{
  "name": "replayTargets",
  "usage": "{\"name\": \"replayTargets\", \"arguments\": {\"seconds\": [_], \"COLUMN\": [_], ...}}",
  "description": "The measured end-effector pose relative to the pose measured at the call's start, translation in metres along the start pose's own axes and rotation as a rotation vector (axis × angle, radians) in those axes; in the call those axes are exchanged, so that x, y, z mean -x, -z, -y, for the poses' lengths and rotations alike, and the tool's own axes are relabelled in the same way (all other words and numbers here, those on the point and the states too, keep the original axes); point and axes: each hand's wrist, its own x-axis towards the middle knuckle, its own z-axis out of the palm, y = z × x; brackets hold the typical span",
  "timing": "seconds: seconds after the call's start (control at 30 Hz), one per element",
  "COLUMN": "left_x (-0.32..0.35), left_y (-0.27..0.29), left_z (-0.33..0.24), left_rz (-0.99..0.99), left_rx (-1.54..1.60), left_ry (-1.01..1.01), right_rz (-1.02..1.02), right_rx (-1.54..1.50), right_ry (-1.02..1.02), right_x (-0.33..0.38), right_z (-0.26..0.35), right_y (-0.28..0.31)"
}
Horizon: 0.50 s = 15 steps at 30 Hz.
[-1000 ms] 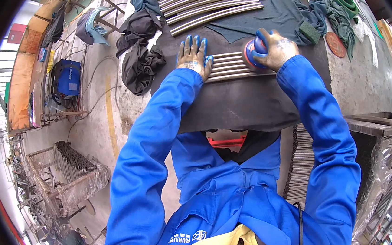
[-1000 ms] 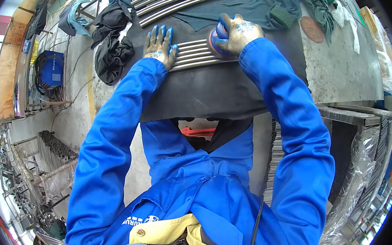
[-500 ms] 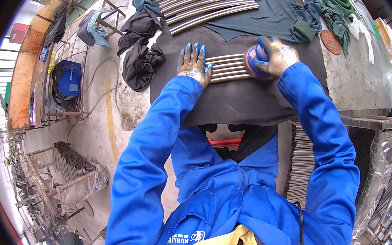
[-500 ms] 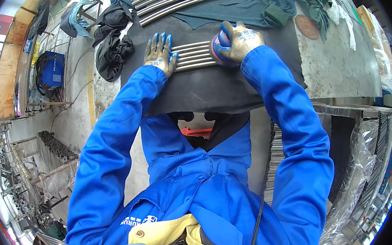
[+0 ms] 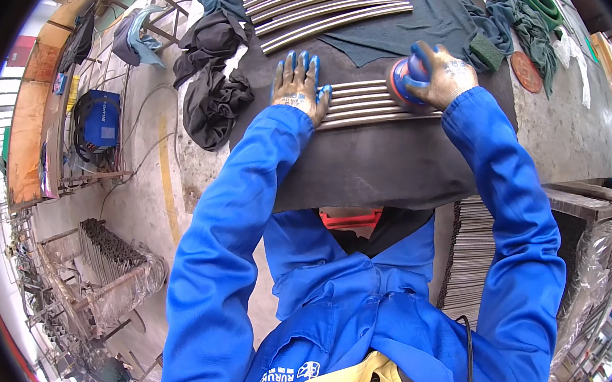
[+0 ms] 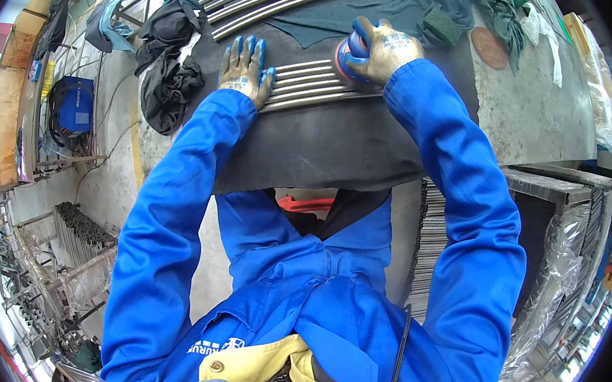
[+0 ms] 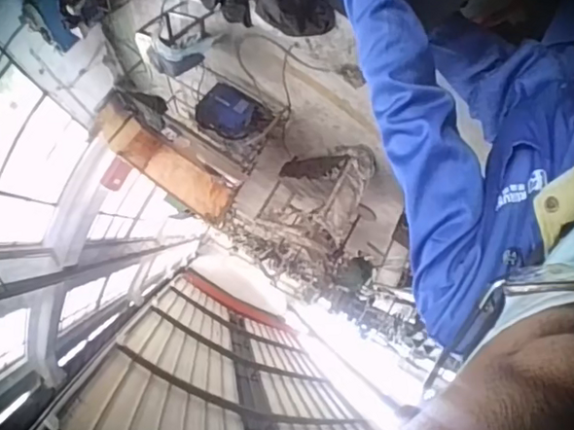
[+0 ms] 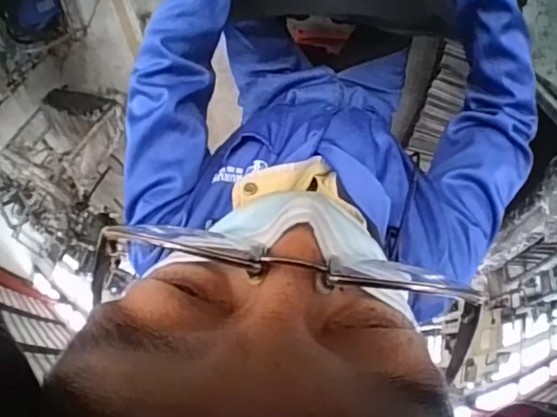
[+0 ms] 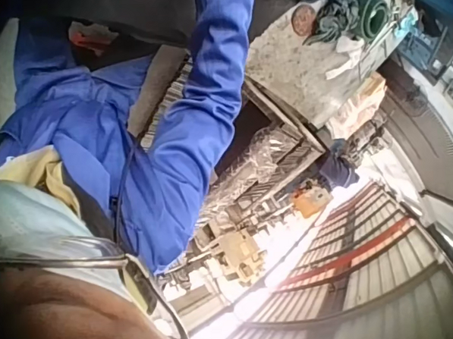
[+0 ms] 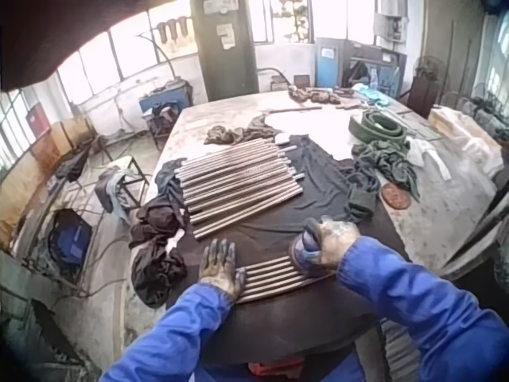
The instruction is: Polishing a set of metal rods on a workbench using a handheld pneumatic tool and a cloth.
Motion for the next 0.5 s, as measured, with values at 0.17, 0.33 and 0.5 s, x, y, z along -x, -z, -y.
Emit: {"name": "replayTargets", "arguments": {"seconds": [0.17,0.33,0.5], "left_x": [0.011,0.031,0.042], "left_y": [-0.001,0.002,-0.001], "left_z": [-0.003,-0.015,-0.017], "left_rz": [-0.019,-0.037,-0.057], "left_rx": [-0.023,-0.026,-0.015], "left_ry": [-0.006,-0.021,-0.030], "right_rz": [0.005,-0.058,-0.022], "right_rx": [0.014,0.025,-0.010], "right_ry": [-0.035,-0.004,-0.003], "right_x": [0.009,0.033,0.048], "right_z": [-0.008,-0.019,-0.014], "right_y": [0.001,-0.010,-0.005]}}
